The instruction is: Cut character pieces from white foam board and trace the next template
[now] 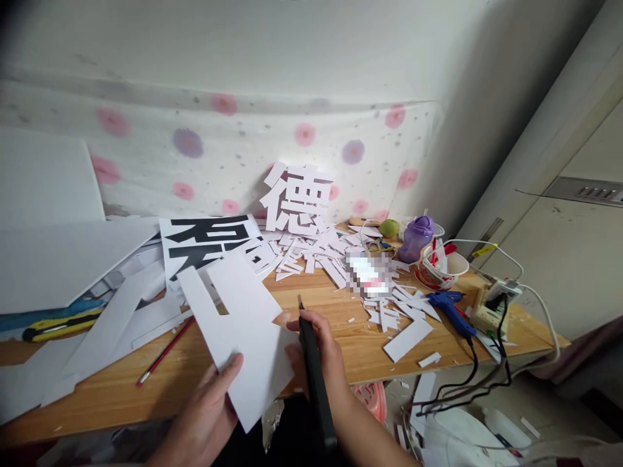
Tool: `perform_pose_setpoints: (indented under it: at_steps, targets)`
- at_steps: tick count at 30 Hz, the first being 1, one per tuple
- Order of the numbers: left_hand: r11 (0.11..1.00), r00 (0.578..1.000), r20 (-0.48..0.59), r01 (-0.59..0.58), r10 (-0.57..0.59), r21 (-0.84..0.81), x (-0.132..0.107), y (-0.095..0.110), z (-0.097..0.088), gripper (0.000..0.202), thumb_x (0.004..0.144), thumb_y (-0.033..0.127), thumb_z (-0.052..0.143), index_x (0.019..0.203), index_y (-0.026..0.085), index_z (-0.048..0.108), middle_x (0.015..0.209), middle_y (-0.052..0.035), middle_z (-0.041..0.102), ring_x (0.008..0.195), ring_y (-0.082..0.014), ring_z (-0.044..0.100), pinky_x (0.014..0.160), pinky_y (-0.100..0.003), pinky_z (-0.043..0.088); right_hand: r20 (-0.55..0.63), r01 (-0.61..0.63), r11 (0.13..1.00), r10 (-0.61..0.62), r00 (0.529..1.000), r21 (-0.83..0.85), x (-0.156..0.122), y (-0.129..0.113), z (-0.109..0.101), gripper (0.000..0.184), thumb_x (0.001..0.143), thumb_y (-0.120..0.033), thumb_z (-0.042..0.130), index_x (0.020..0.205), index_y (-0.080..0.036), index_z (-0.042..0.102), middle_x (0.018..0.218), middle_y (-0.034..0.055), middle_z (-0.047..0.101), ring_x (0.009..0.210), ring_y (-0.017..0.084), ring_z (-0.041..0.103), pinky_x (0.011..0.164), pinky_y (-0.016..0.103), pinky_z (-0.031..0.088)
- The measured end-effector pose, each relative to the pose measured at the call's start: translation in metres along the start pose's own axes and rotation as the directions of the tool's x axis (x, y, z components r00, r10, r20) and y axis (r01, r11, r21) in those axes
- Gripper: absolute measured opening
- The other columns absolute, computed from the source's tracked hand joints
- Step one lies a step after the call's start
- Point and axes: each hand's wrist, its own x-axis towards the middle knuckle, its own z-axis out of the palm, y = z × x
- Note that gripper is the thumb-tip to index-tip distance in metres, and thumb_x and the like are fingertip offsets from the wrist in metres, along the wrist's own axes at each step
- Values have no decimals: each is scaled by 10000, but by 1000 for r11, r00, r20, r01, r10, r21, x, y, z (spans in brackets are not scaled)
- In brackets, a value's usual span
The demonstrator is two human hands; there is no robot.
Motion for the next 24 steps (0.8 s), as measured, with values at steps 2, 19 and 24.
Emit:
perform_pose_setpoints:
  at_steps: [2, 19, 24]
  targets:
    - [987, 992, 99, 57, -73, 150, -4, -7, -5, 560, 750, 469, 774, 1202, 200, 582, 1126, -108, 727, 937, -227, 701, 756, -325, 547, -31, -47, 999, 47, 998, 25, -5, 8, -12, 430, 862, -353, 683, 1230, -302, 465, 1065, 81, 707, 763, 211, 677, 607, 323, 515]
    - [-248, 549, 835, -814, -30, 526, 14, 10, -10, 659, 688, 380, 799, 1302, 267, 587, 1385, -123, 582, 1299, -361, 478, 1092, -563, 362, -59, -1, 962, -15, 998, -274, -7, 25, -35, 471, 808, -301, 713, 1250, -289, 551, 1200, 103, 667, 1132, 293, 633, 954, 475, 501]
    - [-321, 551, 799, -822, -241, 470, 23, 0, -4, 711, 683, 317, 824, 1335, 256, 549, 1490, -129, 489, 1408, -402, 348, 1138, -660, 211, -138, -48, 993, 33, 990, -112, -6, 16, -46, 453, 863, -314, 679, 1259, -316, 460, 1073, 69, 694, 967, 232, 688, 803, 389, 538]
